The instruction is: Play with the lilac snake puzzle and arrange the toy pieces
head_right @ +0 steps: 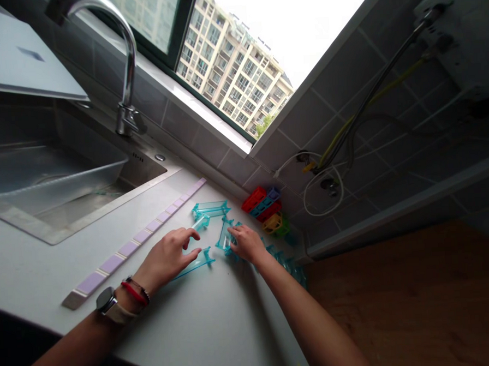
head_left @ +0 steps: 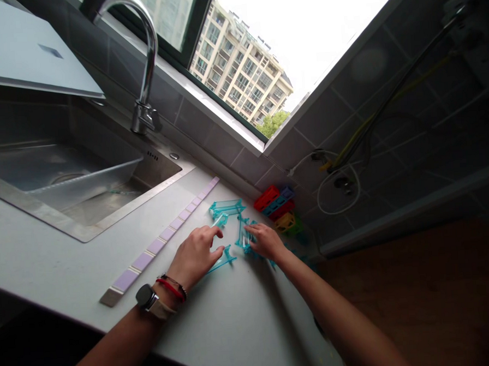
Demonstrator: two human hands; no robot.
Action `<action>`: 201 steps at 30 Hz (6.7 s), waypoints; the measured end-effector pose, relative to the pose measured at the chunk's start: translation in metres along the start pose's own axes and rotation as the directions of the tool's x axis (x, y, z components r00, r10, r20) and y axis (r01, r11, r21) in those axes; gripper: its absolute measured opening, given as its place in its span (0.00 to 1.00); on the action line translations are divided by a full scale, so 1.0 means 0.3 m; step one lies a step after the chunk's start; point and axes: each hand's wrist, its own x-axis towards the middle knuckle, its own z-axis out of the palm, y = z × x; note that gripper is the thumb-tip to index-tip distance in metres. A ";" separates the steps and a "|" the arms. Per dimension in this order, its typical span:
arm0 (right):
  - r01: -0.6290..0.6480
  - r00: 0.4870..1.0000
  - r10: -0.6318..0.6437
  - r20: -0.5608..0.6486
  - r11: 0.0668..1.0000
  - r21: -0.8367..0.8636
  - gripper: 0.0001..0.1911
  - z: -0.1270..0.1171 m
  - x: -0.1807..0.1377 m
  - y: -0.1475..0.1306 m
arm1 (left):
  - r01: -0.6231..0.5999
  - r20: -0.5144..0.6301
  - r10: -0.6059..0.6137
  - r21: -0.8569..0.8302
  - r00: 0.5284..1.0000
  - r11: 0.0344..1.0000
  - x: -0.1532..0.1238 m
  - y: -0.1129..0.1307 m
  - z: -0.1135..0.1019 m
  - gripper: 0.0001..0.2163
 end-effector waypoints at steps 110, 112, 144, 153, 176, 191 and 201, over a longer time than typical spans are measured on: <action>-0.213 0.941 0.101 0.324 0.918 0.333 0.15 -0.239 -0.422 -0.152 | 0.012 0.471 -0.230 0.420 0.852 0.907 -0.050 0.090 -0.116 0.09; -0.113 0.979 0.025 0.203 0.893 0.436 0.19 -0.255 -0.389 -0.248 | 0.009 0.459 -0.226 0.427 0.859 0.904 -0.044 0.097 -0.106 0.11; -0.168 0.976 0.187 0.111 0.973 -0.157 0.25 -0.108 -0.065 -0.229 | 0.004 0.411 -0.154 0.343 0.898 0.939 -0.037 0.058 -0.076 0.17; -0.209 0.972 0.218 0.084 0.973 -0.098 0.26 -0.119 -0.094 -0.197 | 0.002 0.406 -0.148 0.338 0.902 0.941 -0.037 0.052 -0.073 0.17; -0.245 0.903 0.067 0.424 0.892 0.379 0.06 -0.180 -0.395 -0.153 | 0.092 0.183 -0.166 0.358 0.969 0.929 -0.017 0.059 -0.098 0.15; -0.603 0.798 0.380 0.468 0.513 0.611 0.11 -0.144 0.224 -0.143 | 0.169 0.165 -0.234 0.337 0.958 0.926 -0.020 0.037 -0.080 0.15; -0.460 0.884 0.406 0.231 0.840 0.286 0.08 -0.162 0.278 -0.097 | 0.122 0.185 -0.182 0.295 0.966 0.948 -0.026 0.036 -0.059 0.09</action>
